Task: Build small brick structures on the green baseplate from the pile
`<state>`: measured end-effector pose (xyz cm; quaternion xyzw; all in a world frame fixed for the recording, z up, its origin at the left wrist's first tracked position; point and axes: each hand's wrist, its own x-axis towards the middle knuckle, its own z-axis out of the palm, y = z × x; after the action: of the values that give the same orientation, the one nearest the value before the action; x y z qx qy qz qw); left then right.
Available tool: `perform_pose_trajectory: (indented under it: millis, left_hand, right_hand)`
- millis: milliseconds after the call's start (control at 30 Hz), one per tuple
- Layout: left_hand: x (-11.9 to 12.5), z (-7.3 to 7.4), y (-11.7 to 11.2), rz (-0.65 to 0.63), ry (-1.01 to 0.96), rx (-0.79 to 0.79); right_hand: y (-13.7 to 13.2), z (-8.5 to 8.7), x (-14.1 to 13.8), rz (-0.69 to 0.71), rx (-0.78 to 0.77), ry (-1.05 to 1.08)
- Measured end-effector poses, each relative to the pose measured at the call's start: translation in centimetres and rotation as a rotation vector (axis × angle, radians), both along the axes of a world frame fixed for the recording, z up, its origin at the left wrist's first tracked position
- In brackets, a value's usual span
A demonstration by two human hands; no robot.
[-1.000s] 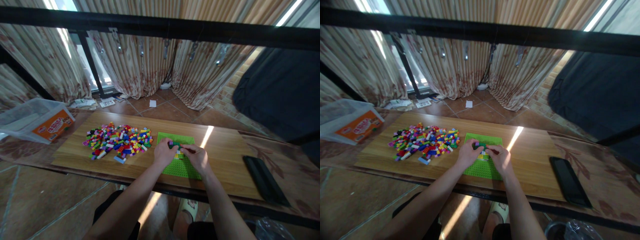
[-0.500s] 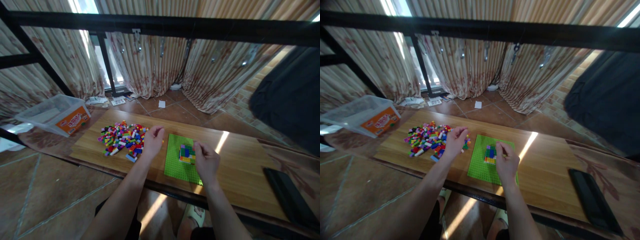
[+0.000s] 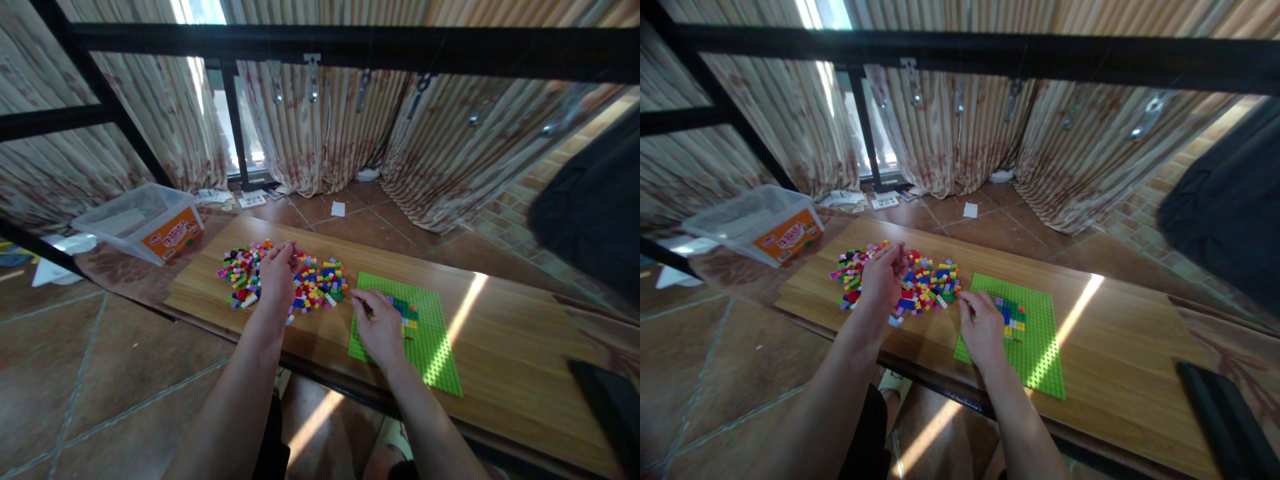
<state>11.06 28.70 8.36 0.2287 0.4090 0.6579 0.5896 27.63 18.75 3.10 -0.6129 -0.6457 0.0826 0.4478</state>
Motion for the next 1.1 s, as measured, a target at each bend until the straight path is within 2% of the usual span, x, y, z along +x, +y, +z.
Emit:
perform_pose_trajectory:
  millis: [300, 700, 867, 1100]
  left_hand:
    - [-2.7, 0.0, 0.6, 0.089, -0.036, 0.01]
    - [-3.3, 0.5, 0.5, 0.086, -0.054, -0.004]
    - [-3.8, 0.2, 0.8, 0.089, -0.071, -0.002]
    - [-4.1, -0.1, 0.9, 0.105, -0.06, -0.014]
  right_hand:
    - [1.0, -0.8, -1.6, 0.024, -0.007, -0.045]
    - [2.2, -2.1, -3.1, 0.076, 0.018, -0.173]
    - [2.3, -2.0, -3.6, 0.083, 0.064, -0.18]
    - [2.1, -1.4, -6.4, 0.208, 0.07, -0.209]
